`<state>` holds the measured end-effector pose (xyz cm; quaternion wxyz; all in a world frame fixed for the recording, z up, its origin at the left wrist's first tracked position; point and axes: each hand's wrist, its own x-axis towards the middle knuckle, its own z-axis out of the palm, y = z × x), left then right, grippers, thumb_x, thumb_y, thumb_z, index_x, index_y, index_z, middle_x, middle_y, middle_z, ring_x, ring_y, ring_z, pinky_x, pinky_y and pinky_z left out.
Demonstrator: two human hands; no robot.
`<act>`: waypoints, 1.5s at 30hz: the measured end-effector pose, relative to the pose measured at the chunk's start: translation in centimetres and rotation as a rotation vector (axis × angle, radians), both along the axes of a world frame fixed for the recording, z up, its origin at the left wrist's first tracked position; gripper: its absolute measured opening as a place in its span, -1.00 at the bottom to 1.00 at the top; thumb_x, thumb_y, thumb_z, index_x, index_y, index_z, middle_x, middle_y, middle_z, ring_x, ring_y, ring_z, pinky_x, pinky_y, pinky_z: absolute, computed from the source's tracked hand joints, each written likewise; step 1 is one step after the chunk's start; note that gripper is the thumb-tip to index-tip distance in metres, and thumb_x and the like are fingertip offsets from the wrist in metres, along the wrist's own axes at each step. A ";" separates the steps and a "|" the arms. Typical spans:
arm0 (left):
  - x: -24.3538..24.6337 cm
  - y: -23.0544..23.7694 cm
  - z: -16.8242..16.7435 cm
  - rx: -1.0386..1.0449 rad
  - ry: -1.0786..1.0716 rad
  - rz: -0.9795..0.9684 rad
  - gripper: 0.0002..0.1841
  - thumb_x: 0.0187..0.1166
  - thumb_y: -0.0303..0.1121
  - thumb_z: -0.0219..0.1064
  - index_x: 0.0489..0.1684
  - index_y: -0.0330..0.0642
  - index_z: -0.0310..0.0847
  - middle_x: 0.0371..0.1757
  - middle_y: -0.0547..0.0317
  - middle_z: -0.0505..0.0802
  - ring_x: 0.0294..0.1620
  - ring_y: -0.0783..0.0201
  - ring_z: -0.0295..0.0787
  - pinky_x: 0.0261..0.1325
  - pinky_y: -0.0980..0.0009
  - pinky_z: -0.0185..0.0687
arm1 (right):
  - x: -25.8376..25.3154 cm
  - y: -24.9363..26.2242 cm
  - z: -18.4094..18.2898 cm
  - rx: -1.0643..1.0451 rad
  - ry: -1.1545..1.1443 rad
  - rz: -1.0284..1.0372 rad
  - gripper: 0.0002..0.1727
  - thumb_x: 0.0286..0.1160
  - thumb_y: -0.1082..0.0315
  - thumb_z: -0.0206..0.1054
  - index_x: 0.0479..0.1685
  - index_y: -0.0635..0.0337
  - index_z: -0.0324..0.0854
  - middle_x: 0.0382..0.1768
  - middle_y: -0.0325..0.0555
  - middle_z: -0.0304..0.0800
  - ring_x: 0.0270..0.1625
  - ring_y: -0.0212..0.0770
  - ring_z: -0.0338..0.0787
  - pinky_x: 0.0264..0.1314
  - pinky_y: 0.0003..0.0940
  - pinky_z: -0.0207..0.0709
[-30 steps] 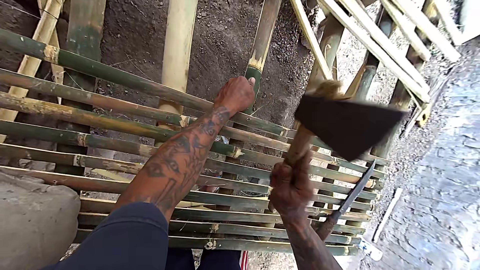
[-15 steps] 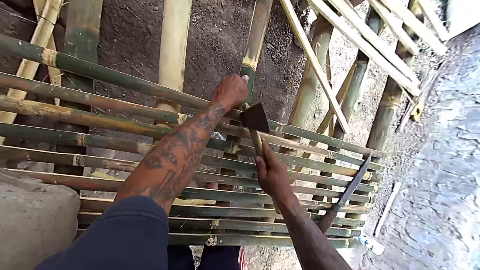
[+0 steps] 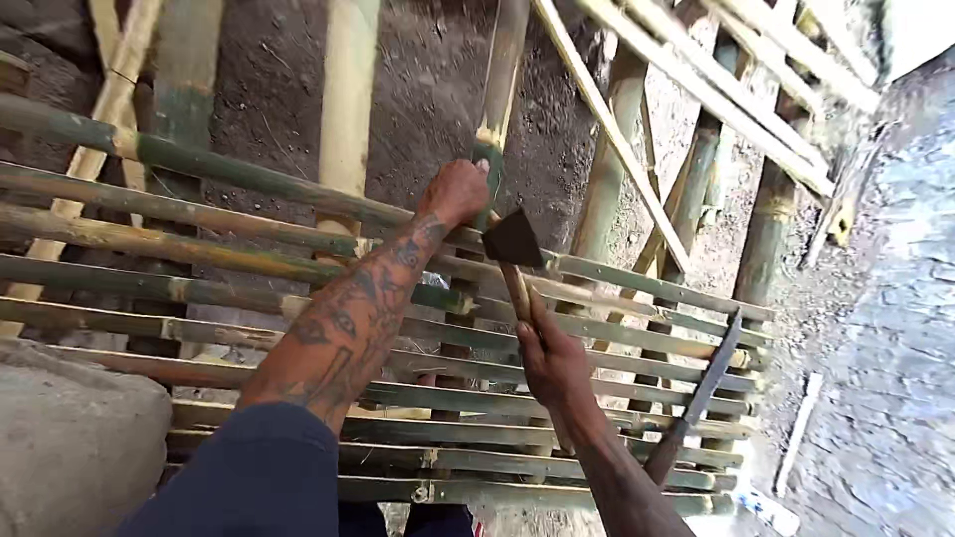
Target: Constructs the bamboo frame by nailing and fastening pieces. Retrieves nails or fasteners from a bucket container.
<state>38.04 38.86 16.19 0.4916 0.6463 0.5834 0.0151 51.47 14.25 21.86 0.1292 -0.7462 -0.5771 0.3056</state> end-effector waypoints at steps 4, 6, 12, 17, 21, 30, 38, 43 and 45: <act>0.0 -0.3 -0.6 0.013 0.000 0.017 -0.34 0.93 0.00 -0.26 -0.17 -0.40 0.65 -0.03 -0.31 0.80 0.14 -0.22 0.79 0.15 -0.26 0.64 | 1.3 -6.3 3.7 0.055 0.187 -0.155 -0.31 0.80 0.06 0.01 0.80 0.29 0.22 -0.49 -0.23 0.72 -0.63 -0.39 0.62 -0.59 -0.33 0.64; -0.3 -0.4 -0.9 0.010 -0.030 0.031 -0.33 0.93 -0.01 -0.26 -0.16 -0.43 0.66 -0.03 -0.34 0.80 0.13 -0.25 0.79 0.17 -0.29 0.62 | 1.9 -10.0 5.2 0.003 0.330 -0.271 -0.26 0.80 -0.05 0.04 0.79 0.30 0.23 -0.57 -0.29 0.67 -0.67 -0.43 0.58 -0.64 -0.38 0.60; -0.7 -0.4 -0.6 0.007 0.041 0.036 -0.27 0.90 0.10 -0.23 -0.02 -0.45 0.69 -0.03 -0.45 0.81 0.12 -0.36 0.79 0.19 -0.43 0.58 | 1.4 -18.5 7.1 -0.329 0.625 -0.607 -0.17 0.55 0.09 0.33 0.82 0.20 0.18 -0.56 -0.23 0.67 -0.70 -0.35 0.56 -0.64 -0.31 0.58; -2.8 -0.9 3.5 0.090 0.247 -0.114 -0.28 0.82 0.22 -0.06 0.33 -0.36 0.61 0.13 -0.48 0.80 0.25 -0.45 0.73 0.26 -0.50 0.52 | 2.3 -21.8 3.9 -0.472 0.528 -0.504 -0.16 0.48 0.09 0.43 0.83 0.02 0.26 -0.23 0.02 0.85 -0.51 -0.18 0.72 -0.33 -0.07 0.71; -6.7 -3.3 3.4 0.206 0.413 -0.345 -0.29 0.80 0.24 -0.05 0.08 -0.30 0.75 -0.05 -0.35 0.87 0.10 -0.36 0.82 0.20 -0.42 0.60 | 3.3 -22.7 1.0 -0.462 0.500 -0.420 -0.19 0.49 0.14 0.44 0.82 -0.02 0.30 -0.12 0.10 0.88 -0.36 -0.08 0.82 -0.14 0.02 0.75; -8.9 -4.3 -0.2 0.361 0.455 -0.522 -0.28 0.69 0.35 0.05 -0.10 -0.22 0.77 -0.08 -0.13 0.89 0.07 -0.14 0.84 0.24 -0.20 0.60 | 6.4 -21.0 0.6 -0.494 0.075 -0.284 -0.42 0.60 0.13 0.40 0.62 0.02 0.56 0.24 0.22 0.81 0.26 0.25 0.80 0.37 0.29 0.58; -8.2 -8.9 2.8 0.395 0.446 -0.239 -0.19 0.64 0.27 0.22 0.66 -0.24 0.43 0.65 -0.21 0.56 0.76 -0.16 0.35 0.85 -0.13 0.06 | 5.9 -19.9 3.3 -0.302 -0.085 -0.242 -0.47 0.47 0.29 0.46 0.42 0.35 0.65 0.32 0.57 0.63 0.42 0.54 0.60 0.48 0.44 0.42; -10.6 -10.3 8.9 0.237 0.440 -0.180 -0.24 0.64 0.14 0.31 0.67 -0.26 0.41 0.75 -0.16 0.46 0.80 -0.11 0.28 0.81 -0.08 0.14 | 6.7 -17.9 5.6 -0.260 -0.046 -0.129 -0.46 0.53 0.29 0.39 0.44 0.42 0.61 0.34 0.62 0.59 0.44 0.56 0.58 0.51 0.42 0.39; -13.3 -8.9 11.4 0.209 0.480 -0.147 -0.31 0.63 0.08 0.36 0.58 -0.27 0.49 0.67 -0.21 0.53 0.70 -0.17 0.40 0.69 -0.16 0.30 | 7.3 -16.9 6.1 -0.238 -0.049 -0.080 -0.47 0.55 0.29 0.37 0.44 0.43 0.60 0.35 0.62 0.59 0.45 0.56 0.58 0.51 0.43 0.40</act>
